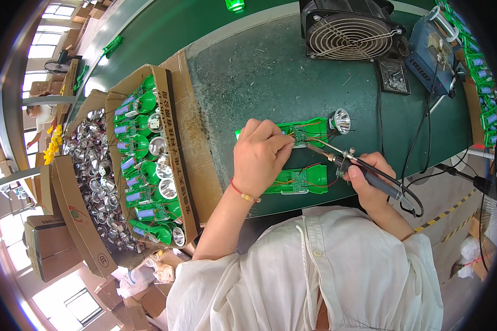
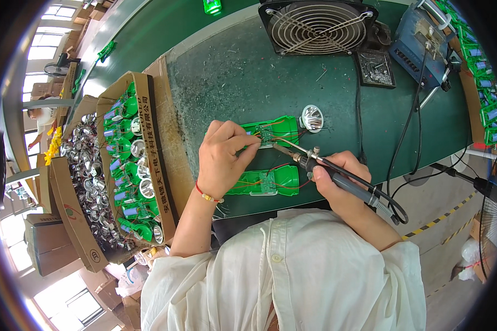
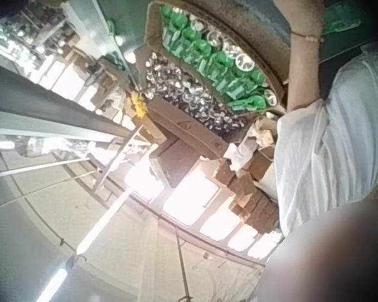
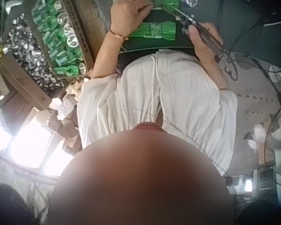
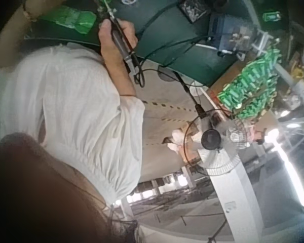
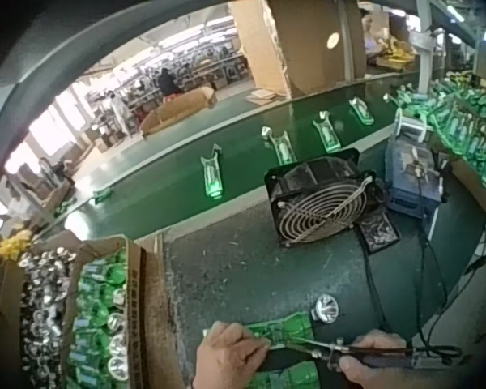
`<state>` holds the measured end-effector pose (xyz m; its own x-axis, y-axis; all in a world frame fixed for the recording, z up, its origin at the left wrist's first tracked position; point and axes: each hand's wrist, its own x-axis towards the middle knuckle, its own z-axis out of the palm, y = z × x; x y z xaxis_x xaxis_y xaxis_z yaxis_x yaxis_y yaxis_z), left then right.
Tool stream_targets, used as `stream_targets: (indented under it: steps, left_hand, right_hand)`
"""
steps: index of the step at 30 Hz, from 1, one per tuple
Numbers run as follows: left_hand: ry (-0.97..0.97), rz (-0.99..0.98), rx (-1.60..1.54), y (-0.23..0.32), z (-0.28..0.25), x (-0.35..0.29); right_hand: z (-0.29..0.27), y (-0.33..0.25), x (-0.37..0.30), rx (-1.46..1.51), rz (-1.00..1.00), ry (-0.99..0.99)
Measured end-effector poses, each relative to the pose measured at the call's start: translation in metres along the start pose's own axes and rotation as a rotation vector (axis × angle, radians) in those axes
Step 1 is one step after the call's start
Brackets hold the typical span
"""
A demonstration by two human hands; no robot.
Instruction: Assembling and soldering components for green plastic flashlights on a factory production line.
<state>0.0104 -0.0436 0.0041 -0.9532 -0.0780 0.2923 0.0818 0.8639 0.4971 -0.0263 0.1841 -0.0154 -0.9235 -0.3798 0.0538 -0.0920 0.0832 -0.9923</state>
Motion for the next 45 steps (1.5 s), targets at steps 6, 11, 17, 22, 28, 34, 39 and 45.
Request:
stream_targets:
  steps: [6, 11, 17, 22, 28, 34, 39, 45]
  left_hand:
    - [-0.024, 0.010, 0.009, -0.003, -0.001, 0.000]
    - [-0.028, 0.012, 0.013, -0.001, -0.001, 0.004]
    - [-0.064, 0.006, -0.020, 0.001, -0.005, 0.008]
    - [-0.085, 0.004, -0.001, 0.003, -0.005, 0.008]
    - [-0.127, 0.030, -0.048, -0.004, -0.040, 0.020]
    - [-0.370, -0.108, 0.208, -0.045, -0.061, 0.033]
    - [0.038, -0.315, 0.370, -0.129, -0.096, 0.088]
    - [0.282, -0.439, 0.500, -0.229, -0.057, 0.144]
  right_hand:
    - [-0.001, -0.002, 0.003, -0.051, -0.036, -0.055]
    - [-0.003, -0.003, -0.002, 0.102, 0.025, 0.101]
    - [-0.028, -0.006, 0.006, 0.132, -0.142, 0.225]
    - [-0.067, 0.028, 0.037, -0.321, -0.383, 0.597]
    - [-0.073, 0.025, 0.033, -0.224, -0.303, 0.579]
    - [-0.065, 0.039, 0.024, -0.237, -0.320, 0.436]
    - [-0.062, 0.037, 0.026, -0.113, -0.250, 0.447]
    - [-0.063, 0.041, 0.026, -0.057, -0.176, 0.450]
